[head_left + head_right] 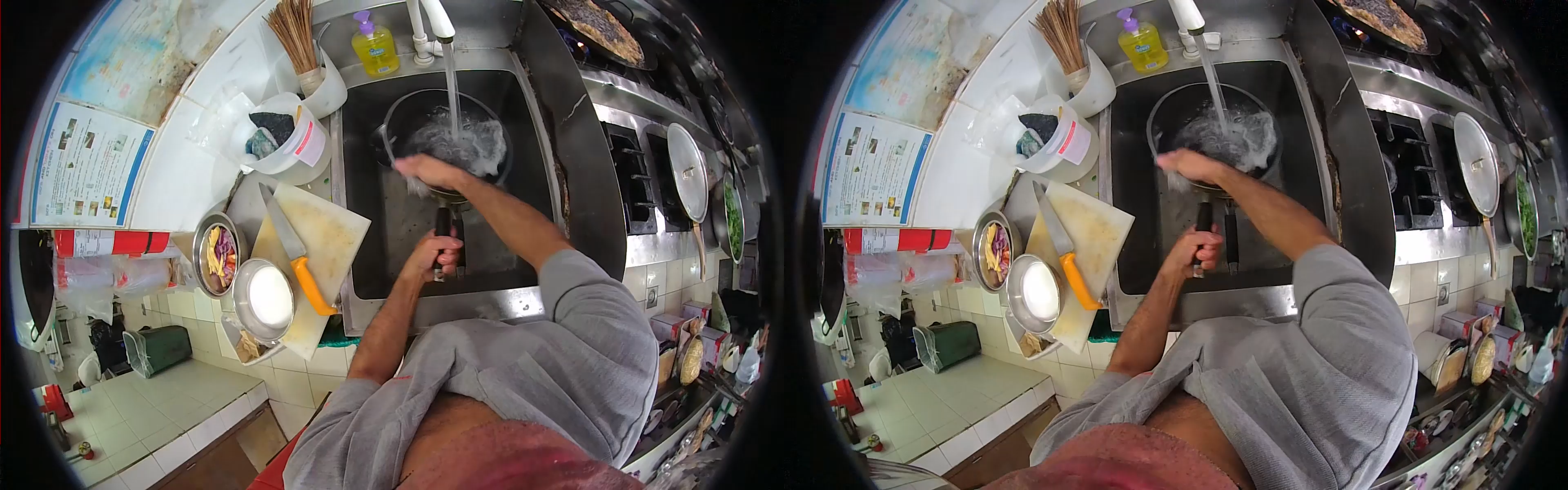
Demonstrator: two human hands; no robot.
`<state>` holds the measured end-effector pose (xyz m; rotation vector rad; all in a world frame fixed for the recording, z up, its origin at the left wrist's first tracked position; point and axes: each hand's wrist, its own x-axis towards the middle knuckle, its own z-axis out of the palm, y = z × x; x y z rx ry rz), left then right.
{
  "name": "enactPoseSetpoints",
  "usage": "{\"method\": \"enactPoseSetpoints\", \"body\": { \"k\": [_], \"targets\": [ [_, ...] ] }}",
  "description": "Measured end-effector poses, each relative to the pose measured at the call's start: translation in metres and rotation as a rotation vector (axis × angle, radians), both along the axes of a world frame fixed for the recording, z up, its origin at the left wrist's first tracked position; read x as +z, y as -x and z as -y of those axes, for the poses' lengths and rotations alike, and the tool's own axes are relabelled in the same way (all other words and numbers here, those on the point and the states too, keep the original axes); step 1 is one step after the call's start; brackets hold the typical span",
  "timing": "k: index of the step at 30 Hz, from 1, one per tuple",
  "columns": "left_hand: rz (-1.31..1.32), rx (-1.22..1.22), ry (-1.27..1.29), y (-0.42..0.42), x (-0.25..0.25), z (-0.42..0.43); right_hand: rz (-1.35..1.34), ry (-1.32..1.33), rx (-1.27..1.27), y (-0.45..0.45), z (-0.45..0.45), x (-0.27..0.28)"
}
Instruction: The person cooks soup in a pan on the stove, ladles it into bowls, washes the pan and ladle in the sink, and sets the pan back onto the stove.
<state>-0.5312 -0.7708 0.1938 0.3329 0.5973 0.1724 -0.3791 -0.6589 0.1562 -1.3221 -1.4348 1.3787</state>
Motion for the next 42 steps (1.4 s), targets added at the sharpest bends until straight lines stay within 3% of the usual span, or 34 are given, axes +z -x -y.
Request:
{"method": "enactPoseSetpoints", "body": {
  "k": [1,3,4,6,7,9,13,16,17,18,21,24,27,30,31,33,34,35,36,39,40,42],
  "targets": [
    [0.0,-0.005,-0.001,0.008,0.002,-0.004,0.096,0.027,0.023,-0.006,0.019,0.012],
    [-0.166,0.062,-0.222,0.019,0.006,-0.013,0.213,0.368,0.307,-0.041,0.02,0.029],
    [-0.154,0.043,-0.233,0.023,0.007,-0.015,-0.027,0.299,0.102,-0.055,0.015,0.018],
    [-0.433,0.077,-0.525,0.029,0.011,-0.018,-0.653,0.21,-0.409,-0.077,-0.005,0.016],
    [-0.422,0.068,-0.541,0.03,0.015,-0.019,-0.65,0.191,-0.419,-0.085,-0.015,0.025],
    [-0.644,0.019,-0.768,0.033,0.027,-0.019,-0.991,0.144,-0.81,-0.097,-0.03,0.037],
    [-1.013,-0.057,-0.963,0.03,0.039,-0.019,-0.96,0.154,-0.955,-0.104,-0.039,0.048],
    [-0.993,-0.204,-0.989,0.021,0.048,-0.021,-0.975,-0.05,-0.876,-0.105,-0.033,0.09],
    [-1.037,-0.293,-1.077,0.018,0.033,-0.024,-0.929,-0.098,-0.686,-0.11,-0.036,0.096],
    [-1.074,-0.384,-1.168,0.012,0.018,-0.026,-0.942,-0.035,-0.798,-0.096,-0.032,0.12],
    [-1.028,-0.289,-1.239,-0.01,0.031,-0.015,-0.935,0.146,-0.667,-0.087,-0.051,0.117],
    [-0.886,-0.432,-1.141,-0.031,0.041,-0.025,-0.927,0.194,-0.752,-0.088,-0.068,0.093],
    [-0.838,-0.478,-1.251,-0.043,0.035,-0.048,-0.885,0.21,-0.772,-0.087,-0.061,0.099],
    [-0.531,-0.32,-0.922,-0.035,0.035,-0.062,-0.848,0.205,-0.716,-0.09,-0.063,0.106],
    [-0.53,-0.317,-0.926,-0.03,0.037,-0.063,-0.879,0.199,-0.694,-0.091,-0.066,0.11],
    [-0.413,-0.14,-0.5,-0.017,0.049,-0.052,-0.894,0.151,-0.647,-0.088,-0.063,0.113],
    [-0.419,-0.143,-0.504,-0.011,0.038,-0.05,-0.856,0.129,-0.591,-0.088,-0.062,0.114],
    [-0.196,-0.096,-0.242,-0.005,0.017,-0.049,-0.818,0.107,-0.536,-0.088,-0.062,0.114],
    [0.027,-0.046,0.023,0.002,0.008,-0.044,-0.78,0.119,-0.554,-0.085,-0.06,0.104],
    [0.197,0.048,0.218,0.001,-0.01,-0.014,-0.683,0.31,-0.453,-0.069,-0.049,0.051],
    [0.193,0.05,0.219,0.0,-0.012,-0.007,-0.588,0.415,-0.356,-0.059,-0.036,0.039],
    [0.272,0.06,0.233,0.001,-0.016,0.0,-0.093,0.389,0.199,-0.072,-0.011,-0.004]
  ]
}}
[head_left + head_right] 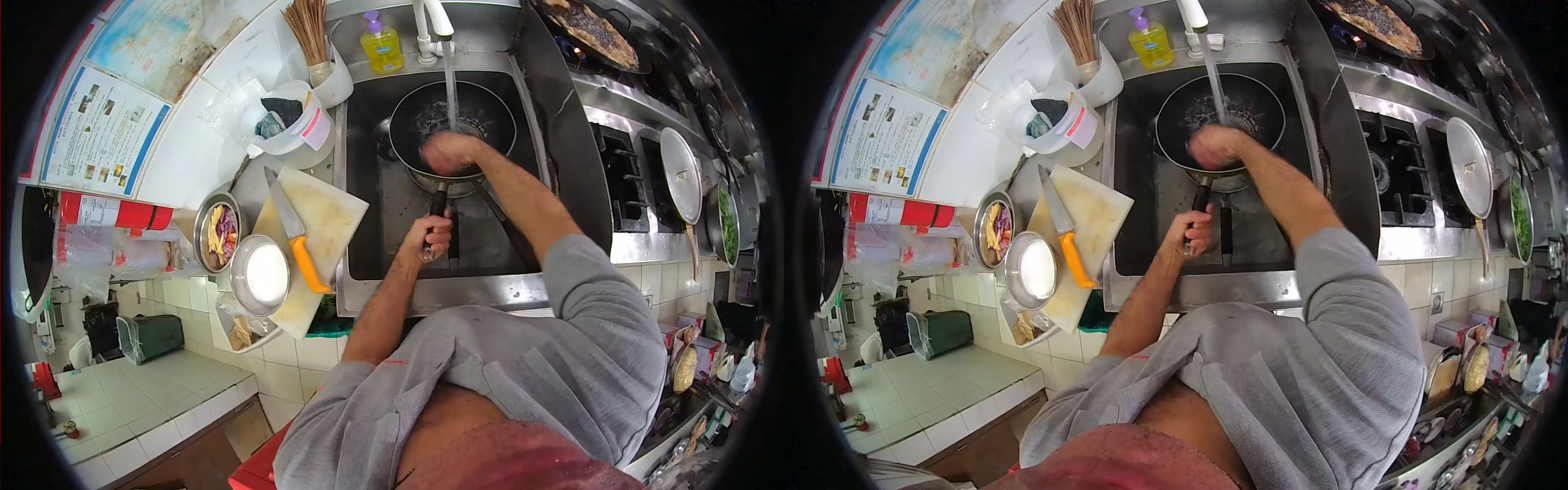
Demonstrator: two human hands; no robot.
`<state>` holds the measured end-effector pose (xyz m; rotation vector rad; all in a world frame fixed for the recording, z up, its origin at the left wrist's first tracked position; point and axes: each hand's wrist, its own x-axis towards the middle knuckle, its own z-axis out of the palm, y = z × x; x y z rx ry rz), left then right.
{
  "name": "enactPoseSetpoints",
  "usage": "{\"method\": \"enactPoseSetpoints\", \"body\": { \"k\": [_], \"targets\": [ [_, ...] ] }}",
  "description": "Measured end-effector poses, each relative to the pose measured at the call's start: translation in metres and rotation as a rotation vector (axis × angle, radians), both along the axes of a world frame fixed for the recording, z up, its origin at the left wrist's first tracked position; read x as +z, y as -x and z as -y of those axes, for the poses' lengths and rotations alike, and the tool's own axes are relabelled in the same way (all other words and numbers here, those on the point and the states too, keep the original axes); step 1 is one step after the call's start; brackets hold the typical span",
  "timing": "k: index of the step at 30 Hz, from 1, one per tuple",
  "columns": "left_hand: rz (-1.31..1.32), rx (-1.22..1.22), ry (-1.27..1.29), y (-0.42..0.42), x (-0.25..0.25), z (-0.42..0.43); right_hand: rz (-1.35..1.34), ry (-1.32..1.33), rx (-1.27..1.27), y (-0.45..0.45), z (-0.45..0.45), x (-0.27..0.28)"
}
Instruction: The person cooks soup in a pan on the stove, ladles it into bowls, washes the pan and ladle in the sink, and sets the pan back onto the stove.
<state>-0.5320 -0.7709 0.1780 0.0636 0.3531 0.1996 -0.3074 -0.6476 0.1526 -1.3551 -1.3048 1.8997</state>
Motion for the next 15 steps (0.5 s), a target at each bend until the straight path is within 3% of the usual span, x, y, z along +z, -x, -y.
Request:
{"method": "enactPoseSetpoints", "body": {
  "k": [1,4,6,8,10,12,13,15],
  "targets": [
    [-0.007,-0.001,0.004,0.004,0.0,0.005,0.371,-0.02,0.128,-0.002,0.024,0.01],
    [-0.211,0.034,-0.252,0.008,0.011,0.015,0.735,0.246,-0.122,-0.051,0.028,0.017],
    [-0.253,0.014,-0.278,0.01,0.025,0.023,0.652,0.147,-0.641,-0.083,0.0,-0.018],
    [-0.304,0.001,-0.308,0.006,0.037,0.027,0.761,-0.107,-0.874,-0.077,-0.036,-0.032],
    [-0.331,-0.019,-0.317,0.004,0.042,0.028,0.671,-0.208,-1.262,-0.05,-0.086,-0.069],
    [-0.36,-0.043,-0.322,0.004,0.04,0.029,0.023,-0.08,-1.165,0.01,-0.071,-0.017],
    [-0.376,-0.041,-0.331,0.005,0.036,0.029,-0.12,-0.078,-1.056,0.03,-0.07,-0.014],
    [-0.384,-0.037,-0.341,0.004,0.029,0.022,-0.154,-0.115,-0.704,0.069,-0.056,-0.013]
  ]
}}
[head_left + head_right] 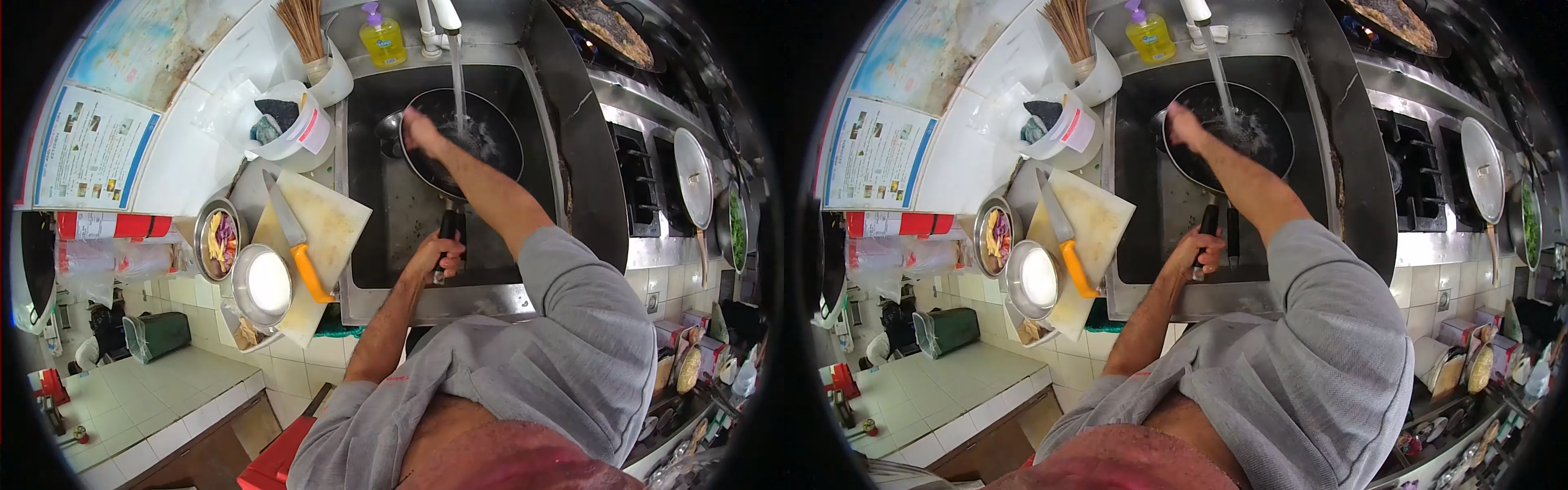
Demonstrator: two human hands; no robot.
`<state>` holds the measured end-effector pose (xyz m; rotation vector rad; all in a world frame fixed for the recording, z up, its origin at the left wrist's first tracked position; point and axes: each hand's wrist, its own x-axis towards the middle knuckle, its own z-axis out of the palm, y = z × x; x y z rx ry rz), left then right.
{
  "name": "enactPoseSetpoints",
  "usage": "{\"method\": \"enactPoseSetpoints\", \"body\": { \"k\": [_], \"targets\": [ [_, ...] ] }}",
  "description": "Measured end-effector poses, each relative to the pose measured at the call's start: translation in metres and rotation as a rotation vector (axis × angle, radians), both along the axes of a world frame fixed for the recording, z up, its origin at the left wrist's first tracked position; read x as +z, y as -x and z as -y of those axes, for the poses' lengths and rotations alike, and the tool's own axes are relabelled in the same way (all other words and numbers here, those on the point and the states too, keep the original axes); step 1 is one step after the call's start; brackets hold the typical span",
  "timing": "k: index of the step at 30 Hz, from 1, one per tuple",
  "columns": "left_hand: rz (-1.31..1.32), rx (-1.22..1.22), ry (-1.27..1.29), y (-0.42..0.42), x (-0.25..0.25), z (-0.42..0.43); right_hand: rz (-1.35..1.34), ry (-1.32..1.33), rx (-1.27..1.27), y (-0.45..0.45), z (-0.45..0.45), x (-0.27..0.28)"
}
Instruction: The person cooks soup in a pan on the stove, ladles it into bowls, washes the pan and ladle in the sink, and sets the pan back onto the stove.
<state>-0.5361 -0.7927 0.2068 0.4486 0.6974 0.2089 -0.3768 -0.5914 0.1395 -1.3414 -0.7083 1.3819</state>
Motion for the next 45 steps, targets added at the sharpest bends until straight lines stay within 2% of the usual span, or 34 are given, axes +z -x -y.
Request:
{"method": "enactPoseSetpoints", "body": {
  "k": [1,2,3,4,5,6,7,8,9,11,12,14,16,18,20,22,23,24,26,27,28,29,30,31,33,34,36,37,38,40,42,43,44,45],
  "targets": [
    [0.044,0.04,0.056,0.001,-0.004,-0.006,-0.082,0.015,0.221,0.011,0.017,0.008],
    [0.089,0.077,0.111,0.002,-0.009,-0.012,-0.121,0.027,0.421,0.015,0.052,0.04],
    [0.141,0.102,0.133,0.003,-0.019,-0.017,-0.017,0.124,0.713,0.002,0.044,-0.004],
    [0.144,0.102,0.133,0.004,-0.024,-0.021,0.541,-0.05,0.961,-0.02,0.059,0.025],
    [0.205,0.133,0.171,0.004,-0.027,-0.025,0.542,0.003,1.029,-0.043,0.062,0.027],
    [0.265,0.164,0.211,0.005,-0.029,-0.026,0.475,0.184,0.825,-0.067,0.065,0.042],
    [0.292,0.158,0.195,0.005,-0.028,-0.027,0.378,0.143,0.534,-0.094,0.058,0.035],
    [0.291,0.161,0.195,0.005,-0.025,-0.027,0.398,0.044,0.288,-0.124,0.042,0.029],
    [0.236,0.133,0.138,0.006,-0.02,-0.025,0.611,0.0,-0.009,-0.139,0.029,0.036],
    [0.181,0.087,0.071,0.007,-0.007,-0.021,1.019,-0.188,-0.429,-0.16,-0.007,0.037],
    [0.064,0.048,-0.022,0.009,0.001,-0.016,0.993,-0.14,-0.358,-0.163,-0.016,0.052],
    [-0.134,-0.024,-0.222,0.012,0.013,-0.009,1.102,-0.321,-0.329,-0.16,-0.038,0.058],
    [-0.288,-0.082,-0.402,0.018,0.018,-0.002,0.841,-0.434,-0.348,-0.172,-0.082,0.02],
    [-0.368,-0.111,-0.49,0.027,0.024,0.007,0.528,-0.371,-0.352,-0.167,-0.086,0.034],
    [-0.57,-0.132,-0.573,0.036,0.037,0.017,0.594,-0.35,-0.461,-0.168,-0.104,0.034],
    [-0.688,-0.152,-0.699,0.057,0.027,0.031,0.358,-0.219,-0.507,-0.171,-0.122,0.03],
    [-0.796,-0.178,-0.813,0.064,0.024,0.036,0.262,-0.041,-0.504,-0.162,-0.1,0.071],
    [-0.806,-0.171,-0.814,0.065,0.036,0.041,0.254,-0.045,-0.496,-0.172,-0.114,0.056],
    [-1.009,-0.265,-0.715,0.067,0.063,0.052,-0.09,0.11,-0.515,-0.188,-0.133,0.051],
    [-1.018,-0.252,-0.727,0.072,0.062,0.059,-0.215,0.099,-0.653,-0.184,-0.133,0.051],
    [-1.051,-0.221,-0.856,0.078,0.059,0.069,-0.222,0.081,-0.647,-0.185,-0.13,0.053],
    [-1.082,-0.193,-0.985,0.079,0.061,0.074,-0.232,0.099,-0.496,-0.185,-0.12,0.059],
    [-1.087,-0.191,-0.998,0.079,0.064,0.078,-0.239,0.12,-0.349,-0.183,-0.109,0.063],
    [-1.14,-0.186,-1.068,0.078,0.069,0.084,-0.198,0.111,-0.451,-0.175,-0.103,0.068],
    [-1.167,-0.222,-1.149,0.079,0.074,0.096,0.07,0.045,-0.532,-0.167,-0.095,0.07],
    [-1.224,-0.219,-1.186,0.079,0.074,0.1,0.077,0.048,-0.568,-0.169,-0.087,0.077],
    [-1.24,-0.232,-1.254,0.078,0.075,0.105,0.379,0.066,-0.299,-0.183,-0.082,0.085],
    [-1.253,-0.171,-1.265,0.078,0.077,0.105,0.82,-0.057,-0.056,-0.209,-0.111,0.053],
    [-1.258,-0.11,-1.279,0.077,0.078,0.106,1.359,0.029,0.2,-0.199,-0.074,0.108],
    [-1.096,0.065,-1.549,0.084,0.068,0.105,1.008,0.014,-0.035,-0.165,0.027,0.215],
    [-1.0,0.104,-1.509,0.074,0.085,0.107,1.112,-0.095,0.114,-0.166,0.092,0.267],
    [-1.022,0.153,-1.472,0.073,0.079,0.103,1.123,-0.07,0.082,-0.171,0.125,0.283],
    [-1.05,0.211,-1.431,0.07,0.073,0.101,1.029,-0.163,0.038,-0.173,0.154,0.298],
    [-0.902,0.316,-1.548,0.057,0.087,0.109,0.932,-0.263,0.001,-0.175,0.18,0.311]
  ]
}}
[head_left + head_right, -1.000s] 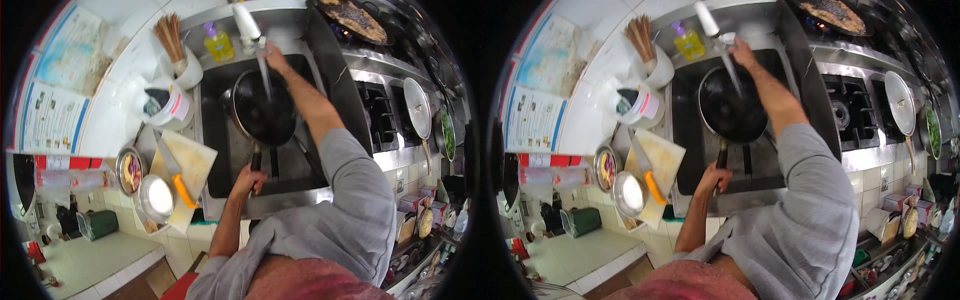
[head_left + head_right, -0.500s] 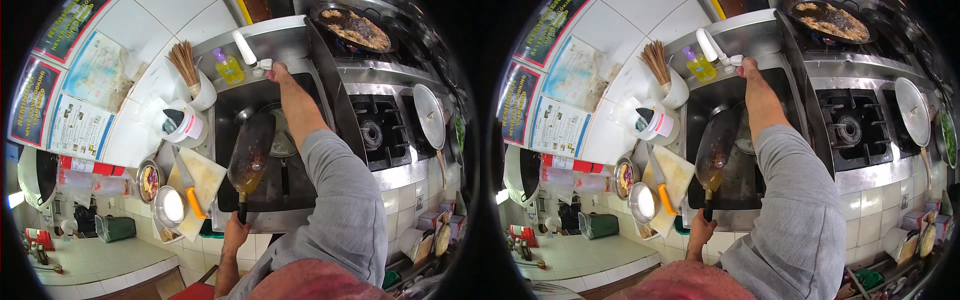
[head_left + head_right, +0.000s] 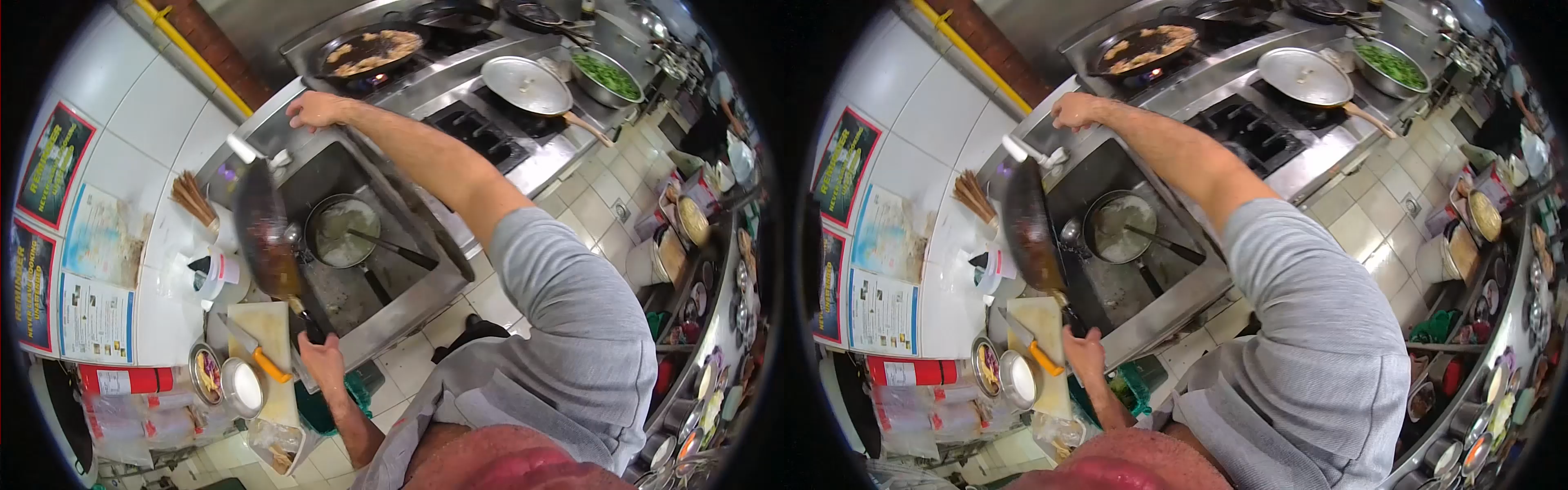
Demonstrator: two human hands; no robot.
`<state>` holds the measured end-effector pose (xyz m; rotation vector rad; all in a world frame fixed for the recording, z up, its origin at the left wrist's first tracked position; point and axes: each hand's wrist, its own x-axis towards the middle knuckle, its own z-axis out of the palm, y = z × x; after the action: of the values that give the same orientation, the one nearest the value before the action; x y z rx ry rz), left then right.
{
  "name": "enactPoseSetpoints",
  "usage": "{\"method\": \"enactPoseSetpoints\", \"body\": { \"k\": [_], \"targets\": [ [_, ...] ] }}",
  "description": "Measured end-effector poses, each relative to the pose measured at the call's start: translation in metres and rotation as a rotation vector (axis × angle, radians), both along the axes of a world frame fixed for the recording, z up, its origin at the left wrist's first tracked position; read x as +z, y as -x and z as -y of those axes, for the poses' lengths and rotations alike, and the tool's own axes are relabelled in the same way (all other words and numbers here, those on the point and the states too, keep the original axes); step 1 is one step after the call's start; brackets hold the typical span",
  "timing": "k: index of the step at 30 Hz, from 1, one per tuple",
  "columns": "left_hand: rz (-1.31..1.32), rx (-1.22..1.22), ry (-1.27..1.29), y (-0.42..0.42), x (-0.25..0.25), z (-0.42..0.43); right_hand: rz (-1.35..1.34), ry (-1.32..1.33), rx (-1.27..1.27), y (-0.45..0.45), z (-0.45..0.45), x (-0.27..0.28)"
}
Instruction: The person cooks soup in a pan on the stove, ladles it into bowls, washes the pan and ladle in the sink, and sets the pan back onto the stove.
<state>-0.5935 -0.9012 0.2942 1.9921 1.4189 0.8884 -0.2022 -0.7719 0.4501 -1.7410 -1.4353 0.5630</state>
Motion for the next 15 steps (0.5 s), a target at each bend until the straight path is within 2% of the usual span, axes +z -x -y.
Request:
{"method": "enactPoseSetpoints", "body": {
  "k": [1,3,7,8,9,11,15],
  "targets": [
    [0.005,-0.014,-0.002,-0.013,0.018,0.008,0.005,-0.002,-0.014,-0.003,0.031,0.009],
    [0.397,-0.067,0.393,-0.041,0.054,0.026,-0.06,-0.097,0.089,-0.014,0.104,0.015],
    [0.787,-0.219,0.522,-0.098,0.104,0.074,-0.072,-0.044,0.129,-0.05,0.247,-0.019],
    [0.886,-0.266,0.568,-0.111,0.111,0.087,-0.163,-0.038,0.141,-0.059,0.281,-0.032],
    [0.988,-0.312,0.612,-0.125,0.113,0.101,-0.255,-0.025,0.15,-0.068,0.317,-0.044],
    [1.128,-0.448,0.662,-0.158,0.11,0.127,-0.249,0.024,0.133,-0.087,0.385,-0.059],
    [1.286,-0.51,0.816,-0.237,0.105,0.181,-0.527,0.097,-0.104,-0.125,0.487,-0.086]
  ]
}}
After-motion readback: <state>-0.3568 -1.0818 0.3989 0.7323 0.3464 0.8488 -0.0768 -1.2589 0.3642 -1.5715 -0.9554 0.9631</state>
